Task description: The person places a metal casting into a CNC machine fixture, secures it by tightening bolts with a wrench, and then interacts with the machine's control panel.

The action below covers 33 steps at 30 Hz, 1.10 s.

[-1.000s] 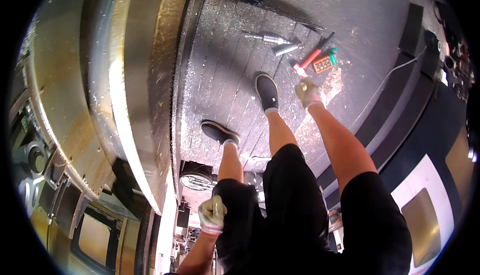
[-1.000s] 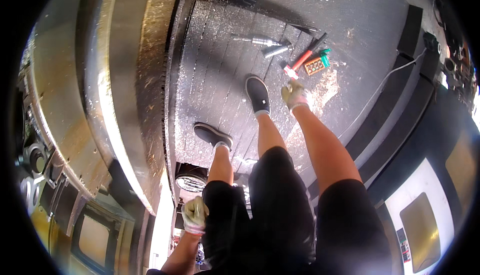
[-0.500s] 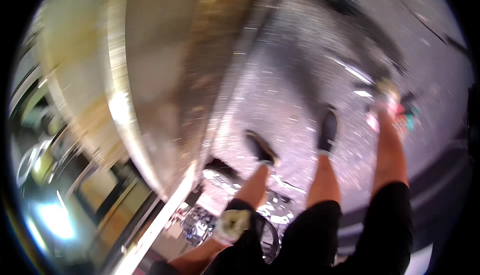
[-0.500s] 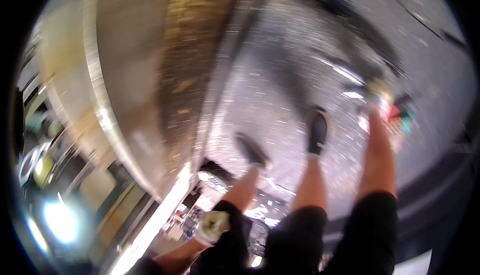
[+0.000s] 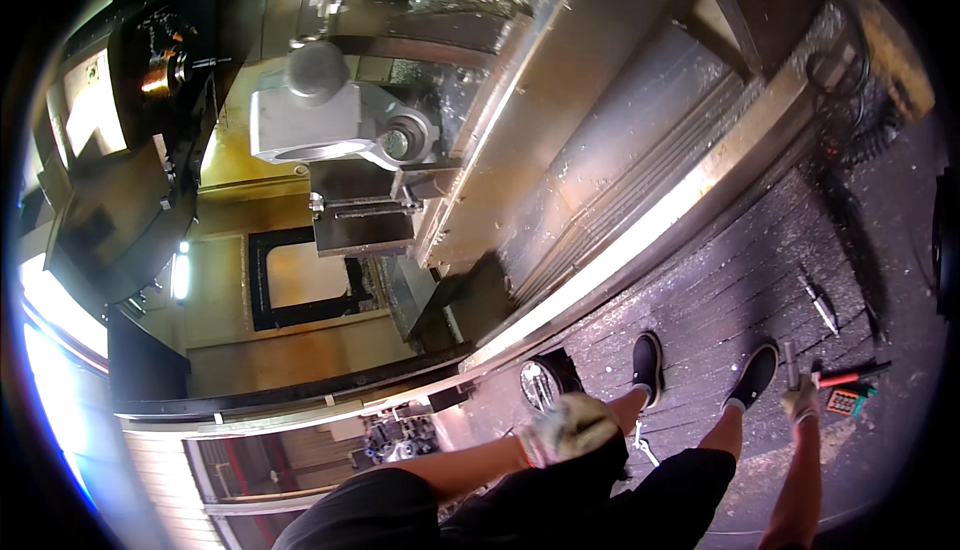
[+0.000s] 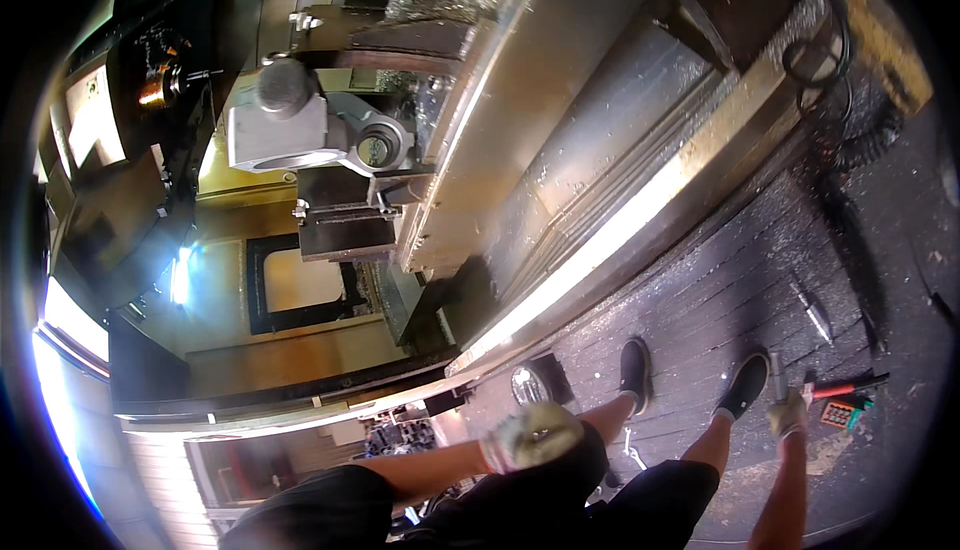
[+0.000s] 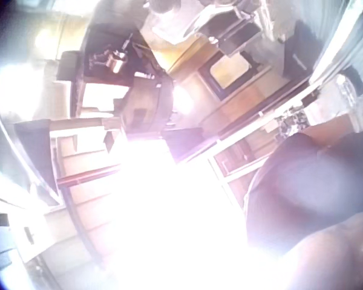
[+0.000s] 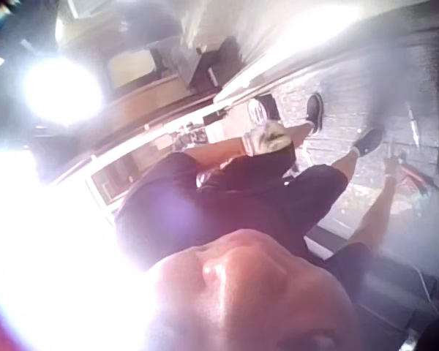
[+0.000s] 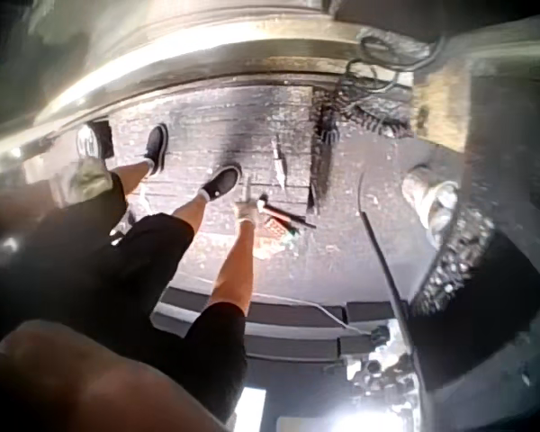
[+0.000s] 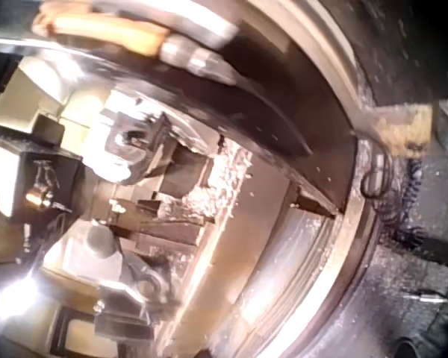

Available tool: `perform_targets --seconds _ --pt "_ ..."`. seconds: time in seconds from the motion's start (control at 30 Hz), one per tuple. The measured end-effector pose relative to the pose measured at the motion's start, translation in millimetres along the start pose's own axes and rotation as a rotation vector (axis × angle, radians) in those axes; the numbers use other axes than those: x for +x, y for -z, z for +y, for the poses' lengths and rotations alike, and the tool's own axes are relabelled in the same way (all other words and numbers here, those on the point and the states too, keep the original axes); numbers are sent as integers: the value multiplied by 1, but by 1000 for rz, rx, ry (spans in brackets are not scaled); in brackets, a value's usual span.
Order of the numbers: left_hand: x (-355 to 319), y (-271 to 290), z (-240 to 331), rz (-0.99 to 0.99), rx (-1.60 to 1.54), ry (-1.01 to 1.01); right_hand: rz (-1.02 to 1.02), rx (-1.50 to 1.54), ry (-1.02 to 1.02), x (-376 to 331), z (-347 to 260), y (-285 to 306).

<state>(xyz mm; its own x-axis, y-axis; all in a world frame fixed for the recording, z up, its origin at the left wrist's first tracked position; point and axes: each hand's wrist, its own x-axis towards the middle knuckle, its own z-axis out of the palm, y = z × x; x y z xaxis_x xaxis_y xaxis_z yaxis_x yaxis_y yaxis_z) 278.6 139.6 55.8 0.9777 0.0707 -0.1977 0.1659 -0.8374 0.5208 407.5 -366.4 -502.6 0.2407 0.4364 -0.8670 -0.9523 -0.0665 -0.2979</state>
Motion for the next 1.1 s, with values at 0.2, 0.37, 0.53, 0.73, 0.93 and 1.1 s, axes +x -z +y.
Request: perform_targets --seconds 0.2,0.37,0.53,0.73,0.93,1.1 --pt "31 246 -6 237 131 291 -49 -524 648 -223 -229 -383" --pt "48 415 -70 701 649 30 63 -700 858 -257 -304 -544" --pt "75 534 -141 621 543 215 12 -198 771 -263 -342 -697" --pt "108 571 -179 415 730 142 -107 -101 1284 -226 -366 -820" --pt "101 565 -214 573 922 -89 -368 120 1120 -214 -411 -900" --pt "91 562 -223 618 919 -85 -188 545 1051 -235 -444 -927"
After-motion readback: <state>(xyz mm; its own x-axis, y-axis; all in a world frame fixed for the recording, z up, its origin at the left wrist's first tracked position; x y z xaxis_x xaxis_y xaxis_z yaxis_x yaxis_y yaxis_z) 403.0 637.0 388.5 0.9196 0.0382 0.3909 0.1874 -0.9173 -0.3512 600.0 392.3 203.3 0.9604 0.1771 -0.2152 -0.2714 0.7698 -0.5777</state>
